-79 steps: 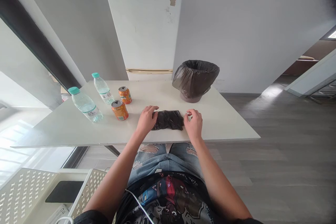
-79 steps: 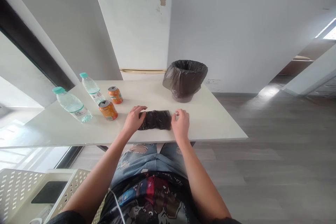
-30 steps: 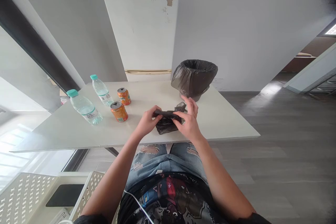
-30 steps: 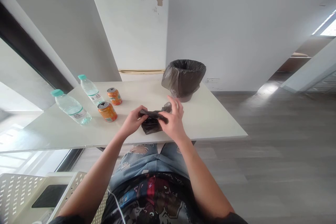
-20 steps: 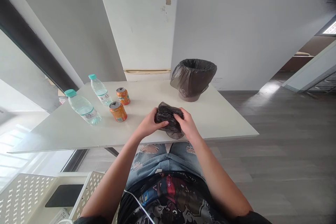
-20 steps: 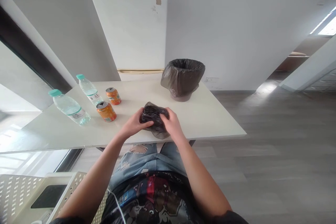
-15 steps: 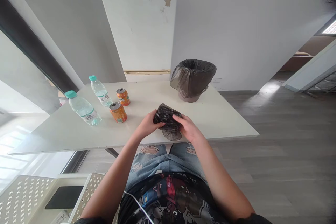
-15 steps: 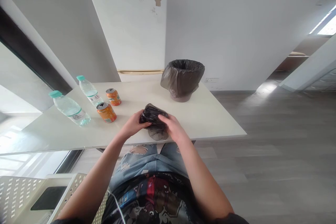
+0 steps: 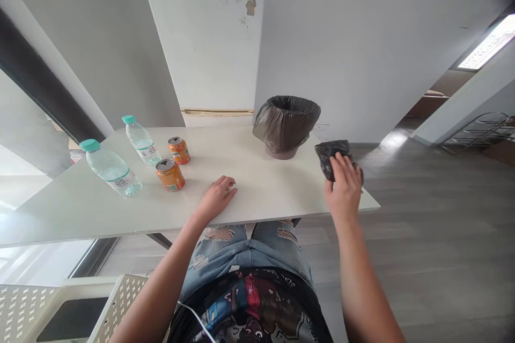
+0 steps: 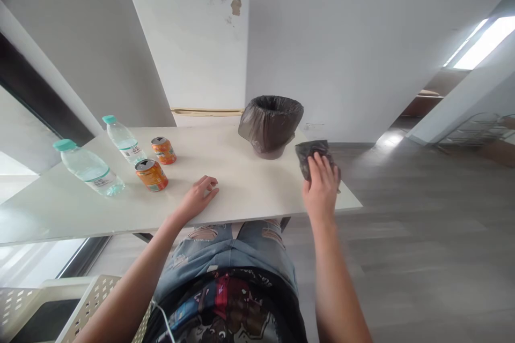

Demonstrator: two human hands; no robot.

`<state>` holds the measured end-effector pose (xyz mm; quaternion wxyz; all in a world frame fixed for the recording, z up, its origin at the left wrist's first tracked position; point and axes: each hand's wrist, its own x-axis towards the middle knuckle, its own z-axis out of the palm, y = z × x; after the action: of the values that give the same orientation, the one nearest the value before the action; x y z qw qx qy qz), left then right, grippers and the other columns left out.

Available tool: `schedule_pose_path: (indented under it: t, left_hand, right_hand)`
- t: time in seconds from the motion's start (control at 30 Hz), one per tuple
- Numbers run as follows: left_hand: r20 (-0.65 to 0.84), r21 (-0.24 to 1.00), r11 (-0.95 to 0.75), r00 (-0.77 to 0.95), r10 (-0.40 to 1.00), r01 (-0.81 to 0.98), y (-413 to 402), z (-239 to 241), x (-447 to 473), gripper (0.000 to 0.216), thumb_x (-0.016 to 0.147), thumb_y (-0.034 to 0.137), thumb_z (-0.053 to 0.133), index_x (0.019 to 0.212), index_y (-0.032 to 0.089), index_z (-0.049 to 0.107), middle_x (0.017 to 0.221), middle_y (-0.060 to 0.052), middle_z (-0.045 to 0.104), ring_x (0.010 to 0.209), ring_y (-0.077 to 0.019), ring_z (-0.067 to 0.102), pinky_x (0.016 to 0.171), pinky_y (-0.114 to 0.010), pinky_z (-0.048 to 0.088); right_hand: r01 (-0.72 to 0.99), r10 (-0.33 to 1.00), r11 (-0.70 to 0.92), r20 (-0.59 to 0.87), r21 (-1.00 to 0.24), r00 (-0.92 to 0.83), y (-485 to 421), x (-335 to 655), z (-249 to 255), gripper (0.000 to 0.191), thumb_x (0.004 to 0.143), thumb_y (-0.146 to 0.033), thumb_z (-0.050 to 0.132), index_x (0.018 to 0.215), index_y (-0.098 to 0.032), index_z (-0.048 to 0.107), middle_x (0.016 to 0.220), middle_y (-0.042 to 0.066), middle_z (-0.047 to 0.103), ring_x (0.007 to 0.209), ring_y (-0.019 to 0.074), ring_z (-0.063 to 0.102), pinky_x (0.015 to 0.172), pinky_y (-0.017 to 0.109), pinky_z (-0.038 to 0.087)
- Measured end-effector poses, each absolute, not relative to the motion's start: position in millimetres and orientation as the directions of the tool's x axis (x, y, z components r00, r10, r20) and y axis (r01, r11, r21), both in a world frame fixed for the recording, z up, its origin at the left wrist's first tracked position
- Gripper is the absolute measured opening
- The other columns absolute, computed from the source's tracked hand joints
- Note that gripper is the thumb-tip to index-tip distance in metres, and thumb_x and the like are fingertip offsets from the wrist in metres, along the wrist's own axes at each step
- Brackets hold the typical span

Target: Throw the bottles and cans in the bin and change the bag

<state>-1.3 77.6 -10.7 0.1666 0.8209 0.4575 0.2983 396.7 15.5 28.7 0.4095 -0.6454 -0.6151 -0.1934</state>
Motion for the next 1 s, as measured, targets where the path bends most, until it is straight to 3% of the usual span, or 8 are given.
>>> schedule_pose_path:
  t: [0.07, 0.2, 0.27, 0.37, 0.47, 0.63, 0.73, 1.0]
  left_hand:
    - [0.325, 0.485, -0.551, 0.445, 0.834, 0.679, 77.0, -10.8, 0.0, 0.013, 0.102, 0.026, 0.053, 0.112, 0.023, 0.061, 0.114, -0.008, 0.066, 0.102, -0.0242, 0.067, 0.097, -0.042, 0.053]
    - [0.319, 0.421, -0.566, 0.469, 0.824, 0.709, 76.7, -11.7, 1.2, 0.014, 0.101, 0.024, 0.053, 0.11, 0.023, 0.064, 0.115, -0.008, 0.065, 0.109, -0.0264, 0.065, 0.102, -0.045, 0.05]
    - [0.319, 0.413, -0.566, 0.469, 0.824, 0.713, 77.0, -13.3, 0.9, 0.015, 0.102, 0.023, 0.052, 0.111, 0.023, 0.064, 0.116, -0.009, 0.065, 0.109, -0.0264, 0.064, 0.103, -0.044, 0.05]
    - [0.315, 0.404, -0.567, 0.472, 0.823, 0.718, 77.4, -15.1, 0.3, 0.016, 0.102, 0.023, 0.052, 0.112, 0.022, 0.064, 0.117, -0.009, 0.064, 0.108, -0.0266, 0.064, 0.102, -0.045, 0.05]
    - [0.316, 0.391, -0.569, 0.475, 0.821, 0.724, 77.2, -15.1, 0.5, 0.016, 0.102, 0.024, 0.052, 0.112, 0.022, 0.063, 0.117, -0.009, 0.064, 0.108, -0.0268, 0.063, 0.101, -0.045, 0.05]
    - [0.32, 0.377, -0.566, 0.47, 0.823, 0.733, 76.4, -14.7, 1.0, 0.014, 0.103, 0.022, 0.052, 0.112, 0.023, 0.063, 0.116, -0.008, 0.063, 0.107, -0.0267, 0.064, 0.1, -0.044, 0.05]
    - [0.337, 0.371, -0.569, 0.464, 0.819, 0.734, 76.1, -15.9, 0.9, 0.013, 0.102, 0.022, 0.054, 0.111, 0.024, 0.063, 0.115, -0.008, 0.064, 0.106, -0.0262, 0.064, 0.099, -0.043, 0.05]
    - [0.322, 0.366, -0.569, 0.473, 0.82, 0.737, 77.2, -17.0, 0.7, 0.014, 0.102, 0.022, 0.053, 0.112, 0.023, 0.062, 0.116, -0.008, 0.063, 0.106, -0.0265, 0.063, 0.101, -0.044, 0.049]
  right_hand:
    - [0.978, 0.794, 0.125, 0.608, -0.166, 0.002, 14.9, 409.5, 10.2, 0.056, 0.105, -0.026, 0.036, 0.159, -0.019, 0.051, 0.169, 0.014, 0.045, 0.159, 0.0352, 0.038, 0.129, 0.064, 0.031]
    - [0.982, 0.944, 0.128, 0.321, -0.138, -0.078, 15.5, 418.5, -25.1, 0.062, 0.107, -0.041, 0.04, 0.164, -0.017, 0.044, 0.169, 0.017, 0.044, 0.156, 0.0382, 0.043, 0.125, 0.066, 0.037]
    - [0.981, 0.944, 0.139, 0.319, -0.134, -0.09, 12.8, 419.4, -24.7, 0.067, 0.107, -0.05, 0.043, 0.165, -0.018, 0.041, 0.17, 0.018, 0.042, 0.159, 0.0392, 0.038, 0.127, 0.071, 0.03]
    - [0.976, 0.849, 0.108, 0.528, -0.188, 0.008, 9.5, 423.2, 0.9, 0.062, 0.11, -0.05, 0.037, 0.164, -0.02, 0.042, 0.169, 0.017, 0.043, 0.161, 0.0384, 0.033, 0.128, 0.076, 0.02]
    - [0.955, 0.737, 0.126, 0.67, -0.268, 0.091, 16.9, 432.7, 33.5, 0.056, 0.112, -0.041, 0.025, 0.159, -0.023, 0.049, 0.167, 0.014, 0.047, 0.161, 0.0344, 0.035, 0.129, 0.071, 0.022]
    - [0.924, 0.902, 0.345, 0.334, -0.168, -0.276, 56.3, 440.3, 39.6, 0.056, 0.112, -0.05, 0.026, 0.162, -0.034, 0.048, 0.176, 0.003, 0.034, 0.165, 0.0326, 0.027, 0.133, 0.063, 0.024]
    - [0.922, 0.931, 0.358, 0.126, -0.146, -0.342, 77.6, 436.2, 15.1, 0.062, 0.111, -0.058, 0.024, 0.167, -0.036, 0.04, 0.177, 0.002, 0.029, 0.165, 0.0342, 0.024, 0.132, 0.066, 0.026]
    - [0.937, 0.952, 0.305, 0.077, -0.169, -0.296, 84.7, 433.7, -20.2, 0.066, 0.111, -0.06, 0.015, 0.171, -0.037, 0.032, 0.178, -0.003, 0.026, 0.167, 0.0298, 0.021, 0.135, 0.065, 0.019]
